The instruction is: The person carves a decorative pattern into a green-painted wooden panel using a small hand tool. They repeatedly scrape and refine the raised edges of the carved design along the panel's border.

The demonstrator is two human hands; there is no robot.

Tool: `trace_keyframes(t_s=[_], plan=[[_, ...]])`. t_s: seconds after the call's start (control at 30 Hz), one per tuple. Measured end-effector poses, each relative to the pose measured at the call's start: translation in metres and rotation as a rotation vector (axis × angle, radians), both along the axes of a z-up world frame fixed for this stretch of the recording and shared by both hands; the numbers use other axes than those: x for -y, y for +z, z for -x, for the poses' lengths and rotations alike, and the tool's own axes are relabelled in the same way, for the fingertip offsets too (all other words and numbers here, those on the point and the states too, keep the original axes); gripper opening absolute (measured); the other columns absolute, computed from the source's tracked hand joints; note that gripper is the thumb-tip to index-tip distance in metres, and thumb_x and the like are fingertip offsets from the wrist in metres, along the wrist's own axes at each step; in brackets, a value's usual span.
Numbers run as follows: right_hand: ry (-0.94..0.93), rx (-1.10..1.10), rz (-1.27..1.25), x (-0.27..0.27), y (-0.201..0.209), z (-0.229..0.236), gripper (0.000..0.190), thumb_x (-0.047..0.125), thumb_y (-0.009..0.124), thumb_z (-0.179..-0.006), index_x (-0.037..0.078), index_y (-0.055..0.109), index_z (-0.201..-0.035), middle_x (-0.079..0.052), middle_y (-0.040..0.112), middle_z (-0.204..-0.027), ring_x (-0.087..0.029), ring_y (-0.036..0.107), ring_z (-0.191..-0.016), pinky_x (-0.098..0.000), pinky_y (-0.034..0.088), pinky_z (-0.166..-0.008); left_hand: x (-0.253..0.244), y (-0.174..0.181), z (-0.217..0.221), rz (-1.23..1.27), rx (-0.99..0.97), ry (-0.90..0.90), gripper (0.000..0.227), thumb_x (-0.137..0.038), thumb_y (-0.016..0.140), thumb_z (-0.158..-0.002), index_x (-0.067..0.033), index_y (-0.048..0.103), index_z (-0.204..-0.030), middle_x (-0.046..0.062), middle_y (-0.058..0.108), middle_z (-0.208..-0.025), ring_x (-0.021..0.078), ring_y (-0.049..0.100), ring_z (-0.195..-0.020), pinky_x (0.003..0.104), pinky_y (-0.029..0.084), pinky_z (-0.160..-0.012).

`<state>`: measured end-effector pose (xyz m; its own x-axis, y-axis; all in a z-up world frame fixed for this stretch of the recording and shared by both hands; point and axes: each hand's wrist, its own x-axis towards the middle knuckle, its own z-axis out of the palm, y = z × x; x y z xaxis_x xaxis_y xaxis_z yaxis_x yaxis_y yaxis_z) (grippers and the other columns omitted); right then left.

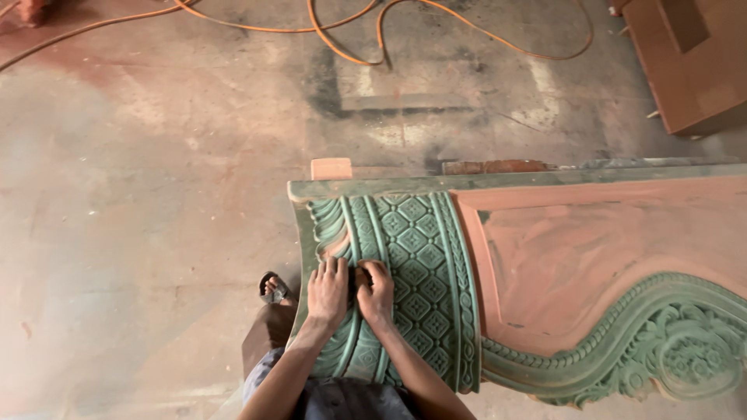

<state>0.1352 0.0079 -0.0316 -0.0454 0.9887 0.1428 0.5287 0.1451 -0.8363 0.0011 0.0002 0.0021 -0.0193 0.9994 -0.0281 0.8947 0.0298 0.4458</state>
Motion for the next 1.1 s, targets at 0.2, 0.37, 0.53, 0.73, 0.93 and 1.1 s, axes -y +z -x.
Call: trace_keyframes(t_s=[0.2,0.37,0.53,0.73,0.93,1.1], plan=[[-0.019,-0.013,0.103,-0.003,0.013,0.003,0.022,0.003,0.062,-0.091,-0.002,0.071,-0.111,-0.016,0.070,-0.113,-0.034,0.070,-0.101,-0.0428,0.055,-0.088,-0.001,0.006,0.002,-0.012,0.206,0.189,0.021,-0.007,0.065,-0.082,-0.0053,0.062,-0.103,0.017,0.067,-0.112,0.0373,0.064,-0.102,0.048,0.051,-0.086],[0.036,0.006,0.353,0.002,0.052,0.018,0.023,0.012,0.061,-0.099,0.003,0.073,-0.116,-0.013,0.072,-0.108,-0.029,0.072,-0.096,-0.0408,0.057,-0.081,0.010,0.007,-0.006,0.036,0.769,0.556,0.016,-0.016,0.069,-0.091,-0.0018,0.070,-0.098,0.020,0.074,-0.086,0.0370,0.072,-0.080,0.046,0.054,-0.072],[0.243,0.218,0.350,0.005,0.059,0.020,0.026,0.011,0.063,-0.098,-0.001,0.069,-0.121,-0.013,0.067,-0.115,-0.029,0.067,-0.101,-0.0396,0.056,-0.082,0.042,-0.022,-0.011,0.213,1.289,0.787,0.024,-0.015,0.061,-0.102,0.0029,0.074,-0.111,0.018,0.073,-0.087,0.0202,0.066,-0.073,0.036,0.051,-0.065],[0.401,0.410,0.110,-0.014,0.048,0.010,0.016,0.005,0.069,-0.091,0.003,0.077,-0.105,-0.011,0.070,-0.102,-0.026,0.063,-0.095,-0.0407,0.053,-0.084,0.060,-0.005,-0.002,0.095,1.278,0.783,0.025,-0.016,0.058,-0.103,0.0032,0.069,-0.115,0.012,0.075,-0.094,0.0193,0.070,-0.085,0.032,0.056,-0.075],[0.591,0.521,-0.184,-0.061,0.060,-0.002,0.011,0.005,0.070,-0.091,0.005,0.077,-0.099,-0.004,0.073,-0.098,-0.027,0.061,-0.099,-0.0480,0.045,-0.087,0.038,0.005,0.028,-0.091,0.503,0.747,0.027,-0.018,0.054,-0.103,-0.0027,0.066,-0.121,0.019,0.070,-0.117,0.0390,0.063,-0.109,0.049,0.048,-0.093],[0.783,0.560,-0.296,-0.063,0.046,-0.016,0.014,0.003,0.068,-0.093,0.003,0.077,-0.103,-0.004,0.074,-0.098,-0.024,0.061,-0.095,-0.0461,0.044,-0.085,0.028,-0.007,0.026,0.182,0.513,0.850,0.030,-0.027,0.045,-0.107,-0.0037,0.065,-0.112,0.020,0.071,-0.110,0.0414,0.063,-0.105,0.052,0.049,-0.088]])
